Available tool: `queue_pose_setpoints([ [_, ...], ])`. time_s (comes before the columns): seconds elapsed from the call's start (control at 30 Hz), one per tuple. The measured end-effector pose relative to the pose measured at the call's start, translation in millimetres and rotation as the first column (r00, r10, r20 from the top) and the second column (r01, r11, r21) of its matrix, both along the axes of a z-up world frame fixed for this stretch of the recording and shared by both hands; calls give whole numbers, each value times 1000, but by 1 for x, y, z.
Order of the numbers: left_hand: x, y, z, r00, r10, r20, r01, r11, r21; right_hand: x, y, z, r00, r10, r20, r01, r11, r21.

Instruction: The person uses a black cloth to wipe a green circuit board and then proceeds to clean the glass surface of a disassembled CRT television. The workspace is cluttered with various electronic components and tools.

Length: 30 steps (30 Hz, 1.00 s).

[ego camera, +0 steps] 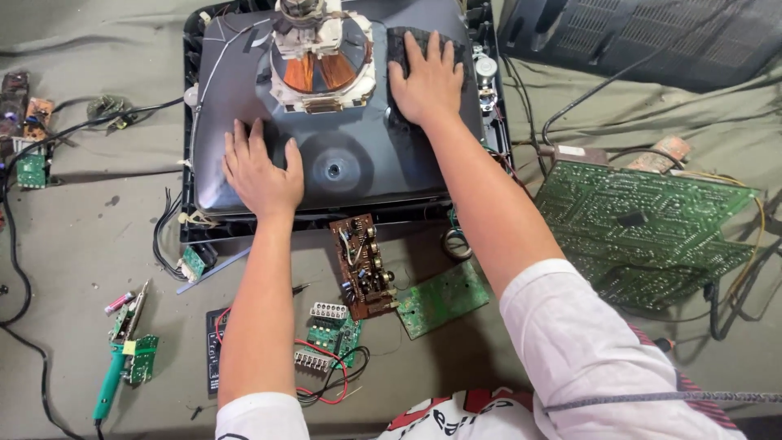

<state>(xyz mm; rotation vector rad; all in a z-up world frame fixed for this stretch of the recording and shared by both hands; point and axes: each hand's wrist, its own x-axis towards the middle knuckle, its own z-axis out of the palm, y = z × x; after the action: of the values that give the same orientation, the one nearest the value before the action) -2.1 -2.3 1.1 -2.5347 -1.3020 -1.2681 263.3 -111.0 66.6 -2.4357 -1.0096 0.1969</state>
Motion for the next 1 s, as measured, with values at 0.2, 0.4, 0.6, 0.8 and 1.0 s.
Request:
queue_pose_setpoints([
  [0.2,0,-1,-1,1000,11,-8,-11,1000,-27,-31,-41,2,999,37,7,-37,999,13],
  [0.4,0,0,-2,1000,4,-5,-4,1000,6,-62,-78,-34,965,114,236,-118,993,4],
  [0.6,-1,0,-3,1000,-3,-12,3,1000,-25,-58,-70,-13,986,150,77,-144,987,-73],
  [0.8,0,-3,3,999,6,-32,-8,998,-66,-28,-23,9,998,58,-26,-60,994,-93],
  [1.0,1,-2,0,1000,19,6,-18,996,-90,1,14,14,1000,2,-26,-4,995,-95],
])
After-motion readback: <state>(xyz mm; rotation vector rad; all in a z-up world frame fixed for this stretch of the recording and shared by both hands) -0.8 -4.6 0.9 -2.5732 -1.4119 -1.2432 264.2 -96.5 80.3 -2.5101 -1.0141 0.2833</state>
